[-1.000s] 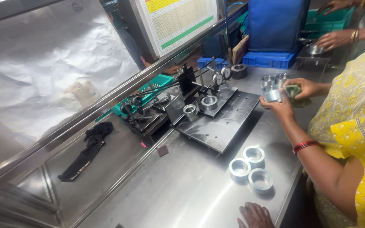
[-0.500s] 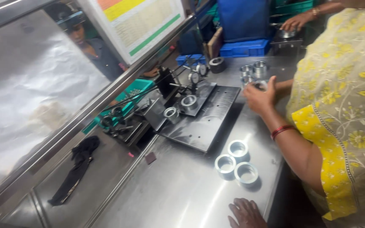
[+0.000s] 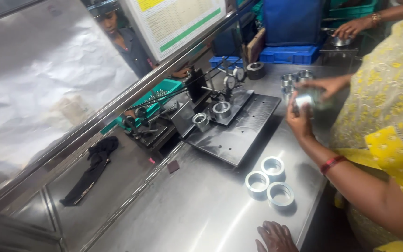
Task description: The recorder and co-workers are inspecting and sorting small machined metal rings on a stainless steel workstation.
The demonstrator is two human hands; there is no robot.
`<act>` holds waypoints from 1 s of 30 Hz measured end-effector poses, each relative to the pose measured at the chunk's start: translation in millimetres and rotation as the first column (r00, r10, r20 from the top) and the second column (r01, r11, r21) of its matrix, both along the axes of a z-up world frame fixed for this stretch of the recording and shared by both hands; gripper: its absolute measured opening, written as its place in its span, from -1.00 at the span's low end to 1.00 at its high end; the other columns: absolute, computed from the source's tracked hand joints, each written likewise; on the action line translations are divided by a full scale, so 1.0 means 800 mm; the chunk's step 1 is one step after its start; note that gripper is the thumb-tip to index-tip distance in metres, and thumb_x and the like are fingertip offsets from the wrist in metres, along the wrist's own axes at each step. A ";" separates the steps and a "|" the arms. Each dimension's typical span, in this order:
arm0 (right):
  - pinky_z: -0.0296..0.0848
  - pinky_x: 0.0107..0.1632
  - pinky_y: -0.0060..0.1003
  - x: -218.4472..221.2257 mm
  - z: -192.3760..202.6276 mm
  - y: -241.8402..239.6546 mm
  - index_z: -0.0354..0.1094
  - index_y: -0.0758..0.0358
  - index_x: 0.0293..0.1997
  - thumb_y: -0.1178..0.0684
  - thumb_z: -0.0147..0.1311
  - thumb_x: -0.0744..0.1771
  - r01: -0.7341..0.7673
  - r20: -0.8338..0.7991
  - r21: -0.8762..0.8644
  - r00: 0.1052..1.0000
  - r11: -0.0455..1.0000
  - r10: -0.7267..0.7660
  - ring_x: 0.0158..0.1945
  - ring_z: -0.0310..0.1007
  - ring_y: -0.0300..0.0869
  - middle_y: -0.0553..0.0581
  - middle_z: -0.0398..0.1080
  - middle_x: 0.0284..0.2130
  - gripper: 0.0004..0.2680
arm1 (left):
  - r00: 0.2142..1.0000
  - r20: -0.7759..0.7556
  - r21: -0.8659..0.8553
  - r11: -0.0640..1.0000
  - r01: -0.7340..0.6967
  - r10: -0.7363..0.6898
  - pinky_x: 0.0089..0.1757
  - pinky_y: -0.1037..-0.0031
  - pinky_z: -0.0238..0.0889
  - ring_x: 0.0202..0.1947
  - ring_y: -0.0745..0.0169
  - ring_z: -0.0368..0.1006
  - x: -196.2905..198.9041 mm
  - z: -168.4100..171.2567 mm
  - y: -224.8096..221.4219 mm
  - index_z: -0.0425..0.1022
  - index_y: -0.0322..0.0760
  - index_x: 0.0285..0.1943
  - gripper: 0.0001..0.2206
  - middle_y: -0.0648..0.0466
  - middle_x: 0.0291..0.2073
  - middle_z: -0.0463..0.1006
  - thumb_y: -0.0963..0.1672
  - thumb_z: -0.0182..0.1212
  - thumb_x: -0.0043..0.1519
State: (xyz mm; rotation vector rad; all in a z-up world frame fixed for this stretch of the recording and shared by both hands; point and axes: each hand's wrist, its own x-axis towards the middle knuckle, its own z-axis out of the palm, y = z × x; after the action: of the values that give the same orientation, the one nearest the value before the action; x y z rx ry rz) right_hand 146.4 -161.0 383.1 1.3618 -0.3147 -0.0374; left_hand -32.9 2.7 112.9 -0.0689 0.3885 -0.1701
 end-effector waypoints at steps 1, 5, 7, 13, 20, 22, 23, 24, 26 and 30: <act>0.42 0.16 -0.22 0.037 0.043 -0.080 0.31 0.47 0.19 -0.13 0.25 0.34 0.046 0.006 -0.528 0.999 0.848 -0.050 0.13 0.38 0.00 0.24 0.37 0.05 -0.56 | 1.000 0.014 0.060 0.998 0.012 -0.012 0.32 -0.04 -0.23 0.39 -0.03 0.02 0.012 -0.001 -0.009 0.18 -0.23 0.32 -0.42 -0.16 0.23 0.26 0.14 -0.38 0.29; 0.47 0.03 -0.20 -0.029 0.046 -0.050 0.34 0.29 0.08 -0.32 0.37 0.20 -0.206 -0.291 0.252 0.916 0.946 0.277 0.12 0.38 0.02 0.33 0.30 0.07 -0.47 | 0.999 -0.036 -0.016 0.999 0.035 -0.035 0.34 0.02 -0.23 0.43 0.05 0.00 0.021 -0.045 -0.013 0.17 -0.16 0.39 -0.39 -0.14 0.29 0.24 0.16 -0.40 0.28; 0.36 0.12 -0.09 -0.036 -0.011 -0.070 0.40 0.25 0.07 -0.35 0.31 0.17 -0.385 -0.245 -0.068 0.901 0.920 0.358 0.15 0.28 0.03 0.36 0.26 0.11 -0.47 | 0.998 -0.013 -0.099 0.993 0.063 -0.065 0.33 0.06 -0.21 0.42 0.09 0.00 0.025 -0.058 -0.016 0.17 -0.15 0.42 -0.38 -0.14 0.28 0.22 0.17 -0.40 0.28; -0.02 0.44 -0.10 -0.106 -0.018 -0.053 0.11 0.07 0.28 0.22 0.17 0.27 -0.233 -0.078 0.880 0.790 0.415 0.609 0.43 -0.07 -0.03 0.14 -0.03 0.34 -0.56 | 0.997 -0.008 -0.253 0.965 0.071 -0.076 0.31 0.12 -0.16 0.36 0.22 0.06 0.033 -0.078 -0.026 0.24 -0.07 0.37 -0.40 -0.03 0.22 0.24 0.18 -0.34 0.26; -0.15 0.44 -0.16 -0.125 -0.002 0.042 0.10 -0.11 0.35 0.25 0.01 0.23 -0.172 0.076 0.983 0.682 0.058 0.727 0.49 -0.24 -0.04 0.03 -0.19 0.51 -0.48 | 0.974 0.223 -0.254 0.964 0.085 -0.028 0.25 0.23 -0.07 0.26 0.37 0.12 0.027 -0.055 -0.029 0.29 0.10 0.34 -0.40 0.15 0.21 0.28 0.22 -0.27 0.19; -0.24 0.44 -0.03 -0.140 0.010 0.069 0.00 0.32 0.33 0.29 -0.11 0.28 -0.249 -0.073 0.904 0.711 0.348 0.699 0.48 -0.27 0.01 0.26 -0.25 0.48 -0.57 | 0.999 0.013 -0.274 0.960 0.048 -0.047 0.18 0.21 -0.01 0.17 0.31 0.17 0.022 -0.047 -0.031 0.32 0.04 0.28 -0.42 0.12 0.12 0.29 0.22 -0.26 0.20; -0.24 0.44 -0.03 -0.144 0.017 0.078 0.00 0.32 0.33 0.29 -0.11 0.28 -0.248 -0.077 0.903 0.709 0.350 0.701 0.48 -0.27 0.01 0.26 -0.25 0.48 -0.57 | 0.999 0.011 -0.277 0.960 0.045 -0.044 0.18 0.21 -0.01 0.17 0.31 0.17 0.021 -0.049 -0.033 0.32 0.04 0.28 -0.42 0.12 0.12 0.29 0.22 -0.26 0.20; -0.32 0.48 -0.02 -0.147 0.024 0.086 -0.03 0.21 0.34 0.24 -0.10 0.29 -0.125 -0.053 0.962 0.786 0.242 0.616 0.50 -0.32 -0.02 0.20 -0.25 0.47 -0.57 | 0.990 0.143 -0.235 0.971 0.048 -0.014 0.15 0.24 0.02 0.13 0.33 0.19 0.020 -0.050 -0.034 0.34 0.06 0.27 -0.42 0.15 0.08 0.30 0.22 -0.23 0.17; -0.40 0.52 -0.02 -0.149 0.025 0.097 -0.05 0.09 0.35 0.19 -0.08 0.30 -0.015 -0.047 0.993 0.852 0.114 0.521 0.53 -0.37 -0.05 0.14 -0.25 0.46 -0.56 | 0.961 0.275 -0.193 0.980 0.044 0.011 0.12 0.27 0.06 0.09 0.34 0.21 0.022 -0.055 -0.037 0.36 0.08 0.27 -0.42 0.18 0.05 0.31 0.22 -0.20 0.15; -0.32 0.47 0.02 -0.141 -0.006 0.101 -0.07 0.22 0.39 0.33 -0.07 0.25 -0.168 -0.046 0.954 0.736 0.248 0.676 0.49 -0.30 0.04 0.26 -0.17 0.43 -0.48 | 0.934 0.357 -0.215 0.975 0.059 0.022 0.13 0.32 0.06 0.12 0.36 0.21 0.026 -0.068 -0.040 0.35 0.10 0.23 -0.45 0.19 0.05 0.30 0.23 -0.18 0.15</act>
State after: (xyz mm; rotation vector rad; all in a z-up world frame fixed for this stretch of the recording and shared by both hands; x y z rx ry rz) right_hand 33.8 -79.9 378.1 2.4941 0.6811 -0.0637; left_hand -11.9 -29.6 58.7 -0.2524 0.0034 -0.2400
